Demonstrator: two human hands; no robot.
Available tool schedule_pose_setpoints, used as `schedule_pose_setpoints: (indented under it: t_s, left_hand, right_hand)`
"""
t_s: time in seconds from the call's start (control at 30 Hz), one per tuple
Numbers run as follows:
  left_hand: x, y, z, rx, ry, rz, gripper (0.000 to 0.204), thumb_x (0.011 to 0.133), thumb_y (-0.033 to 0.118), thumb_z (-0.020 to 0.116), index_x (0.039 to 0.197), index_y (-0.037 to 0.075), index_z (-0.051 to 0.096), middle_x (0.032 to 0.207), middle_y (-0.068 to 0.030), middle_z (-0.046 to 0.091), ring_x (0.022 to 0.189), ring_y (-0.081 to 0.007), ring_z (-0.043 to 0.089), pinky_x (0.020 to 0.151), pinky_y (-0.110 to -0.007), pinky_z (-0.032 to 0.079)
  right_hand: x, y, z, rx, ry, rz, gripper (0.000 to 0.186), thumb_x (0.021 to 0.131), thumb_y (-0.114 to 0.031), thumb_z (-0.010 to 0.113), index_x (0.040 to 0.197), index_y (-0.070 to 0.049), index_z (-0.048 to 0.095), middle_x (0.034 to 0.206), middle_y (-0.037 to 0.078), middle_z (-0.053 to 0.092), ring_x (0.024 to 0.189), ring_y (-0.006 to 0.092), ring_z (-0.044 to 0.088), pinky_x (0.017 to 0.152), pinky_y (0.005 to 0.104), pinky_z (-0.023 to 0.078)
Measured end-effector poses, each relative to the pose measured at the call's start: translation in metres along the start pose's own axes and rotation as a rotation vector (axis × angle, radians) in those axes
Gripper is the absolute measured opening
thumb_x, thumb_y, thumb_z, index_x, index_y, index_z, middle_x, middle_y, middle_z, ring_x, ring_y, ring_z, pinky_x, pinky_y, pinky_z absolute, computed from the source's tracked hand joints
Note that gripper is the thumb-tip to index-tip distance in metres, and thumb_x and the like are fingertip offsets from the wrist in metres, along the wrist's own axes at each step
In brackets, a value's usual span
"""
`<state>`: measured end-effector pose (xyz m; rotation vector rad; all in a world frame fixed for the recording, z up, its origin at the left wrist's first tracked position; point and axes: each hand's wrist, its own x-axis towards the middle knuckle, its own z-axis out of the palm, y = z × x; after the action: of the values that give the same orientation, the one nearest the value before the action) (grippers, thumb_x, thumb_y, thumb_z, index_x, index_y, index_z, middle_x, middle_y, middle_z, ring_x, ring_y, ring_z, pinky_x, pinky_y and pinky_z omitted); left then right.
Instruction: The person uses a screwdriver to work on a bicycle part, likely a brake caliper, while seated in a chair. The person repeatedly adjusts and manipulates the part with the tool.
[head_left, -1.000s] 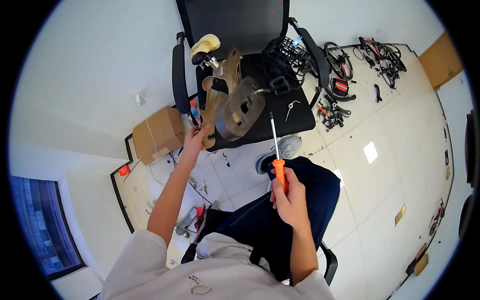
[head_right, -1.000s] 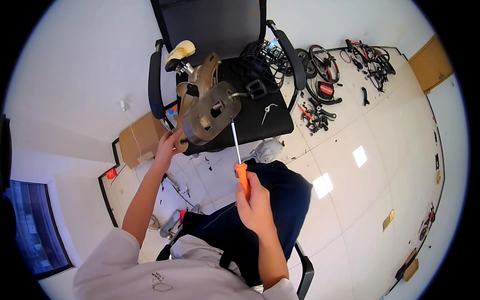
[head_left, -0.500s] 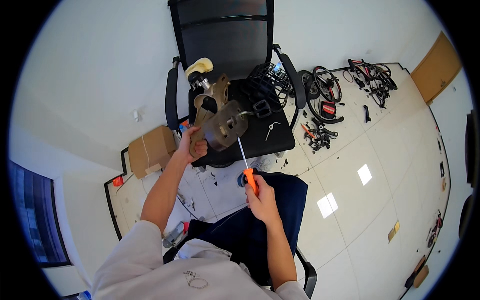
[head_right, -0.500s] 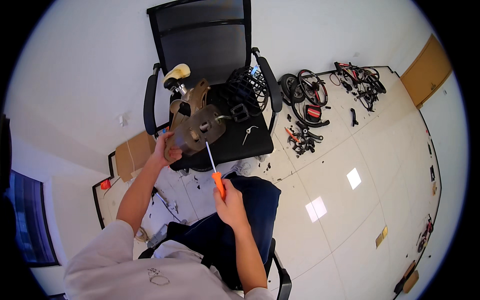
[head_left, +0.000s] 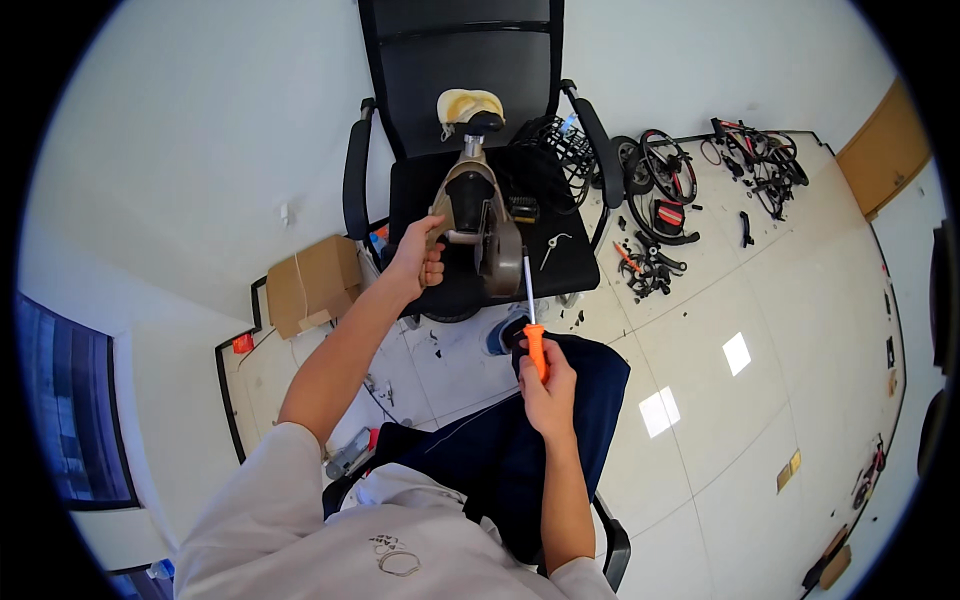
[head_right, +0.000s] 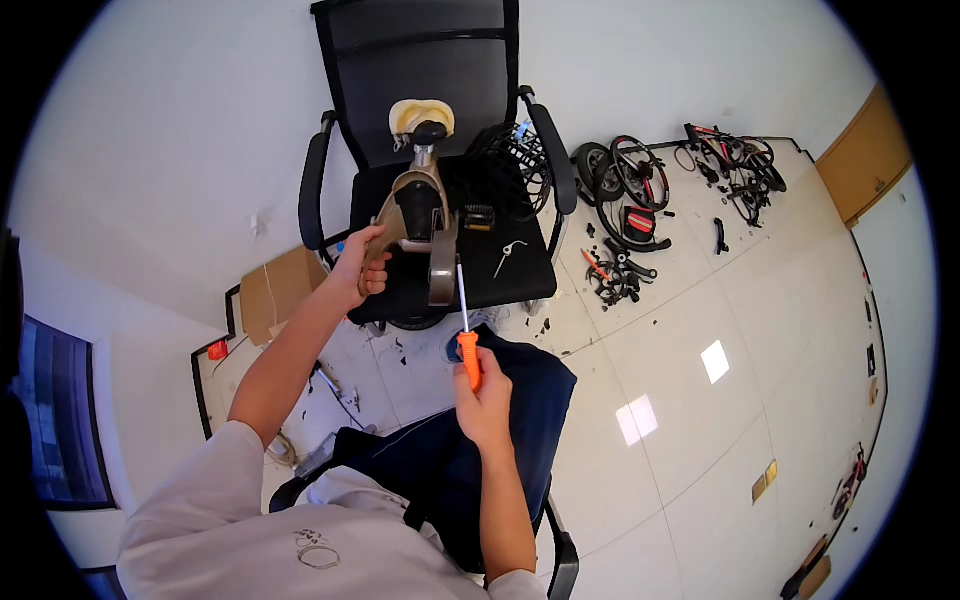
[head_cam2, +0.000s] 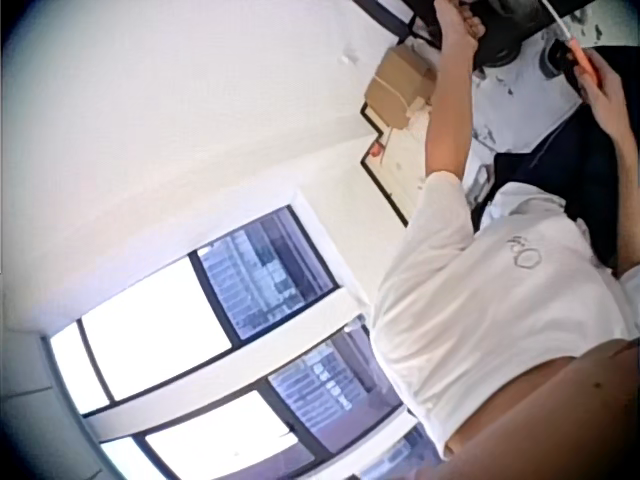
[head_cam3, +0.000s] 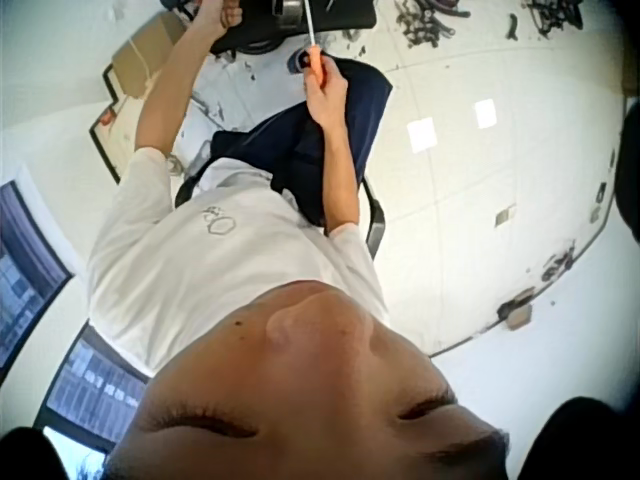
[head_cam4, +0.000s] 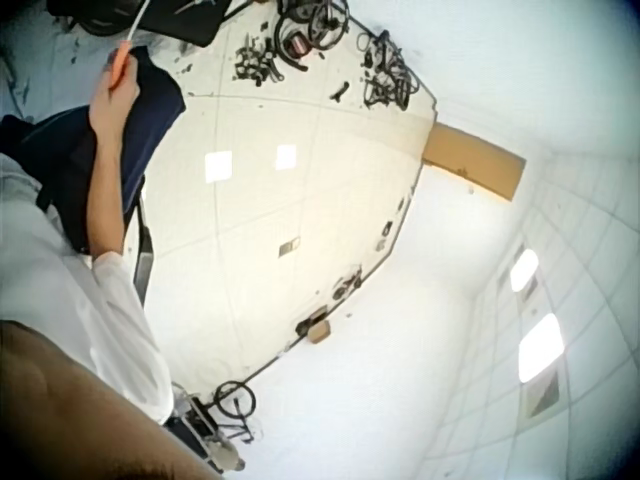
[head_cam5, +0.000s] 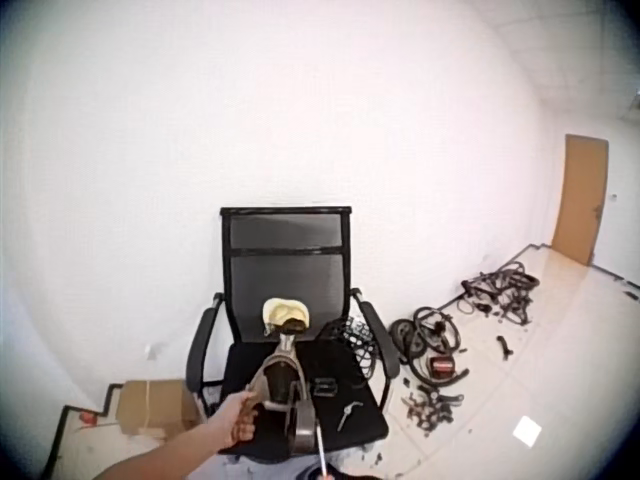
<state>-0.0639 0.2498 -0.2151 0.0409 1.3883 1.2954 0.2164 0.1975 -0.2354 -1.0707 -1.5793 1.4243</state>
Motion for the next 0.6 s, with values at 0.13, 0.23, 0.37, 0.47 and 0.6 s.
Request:
schedule_pose_setpoints:
  t_s: [0.13,0.23,0.37,0.47,0.6]
  left_hand:
    - [-0.005,-0.012,0.019,-0.028,0.06,0.03,0.047,0.079,0.049,0.065,0.088,0.007,0.044,0.054,0.0065,0.026,0.039,-0.0058,0.024,0.036,-0.022,0.019]
    - [-0.005,-0.03,0.03,-0.046,0.088,0.097,0.047,0.079,0.048,0.065,0.09,0.008,0.043,0.055,0.0055,0.026,0.039,-0.0071,0.026,0.037,-0.023,0.021]
    - [-0.015,-0.03,0.032,-0.04,0.073,0.077,0.047,0.081,0.047,0.064,0.095,0.007,0.042,0.056,0.0045,0.028,0.04,-0.0071,0.027,0.037,-0.023,0.021]
    - [-0.017,-0.034,0.028,-0.056,0.052,0.082,0.049,0.082,0.046,0.063,0.099,0.005,0.042,0.056,0.0041,0.028,0.04,-0.0071,0.027,0.037,-0.023,0.021]
    - [-0.019,-0.044,0.026,-0.083,0.049,0.087,0.05,0.084,0.045,0.062,0.104,0.004,0.042,0.056,0.0037,0.028,0.039,-0.0072,0.027,0.038,-0.024,0.022]
  right_hand:
    - [-0.006,-0.018,0.002,-0.073,-0.057,-0.212,0.023,0.086,-0.005,0.059,0.108,0.0,0.059,0.07,0.005,0.058,0.057,0.011,0.052,0.055,0.0246,0.042]
    - [-0.003,-0.016,0.023,-0.056,-0.136,-0.138,0.029,0.087,-0.007,0.06,0.114,0.0,0.053,0.075,0.008,0.06,0.059,0.0139,0.055,0.056,0.0263,0.044]
    - [0.017,0.042,0.053,0.061,-0.116,0.166,0.034,0.09,-0.011,0.06,0.118,-0.002,0.045,0.074,0.003,0.054,0.052,0.0092,0.049,0.046,0.0248,0.038]
    - [0.044,0.06,0.071,-0.026,-0.095,0.193,0.033,0.091,-0.015,0.058,0.119,-0.001,0.047,0.076,0.004,0.055,0.05,0.0088,0.05,0.042,0.025,0.038]
    - [0.083,0.06,0.102,-0.11,-0.016,0.201,0.037,0.089,-0.021,0.058,0.117,0.003,0.05,0.09,0.023,0.066,0.085,0.0347,0.066,0.077,0.0406,0.05]
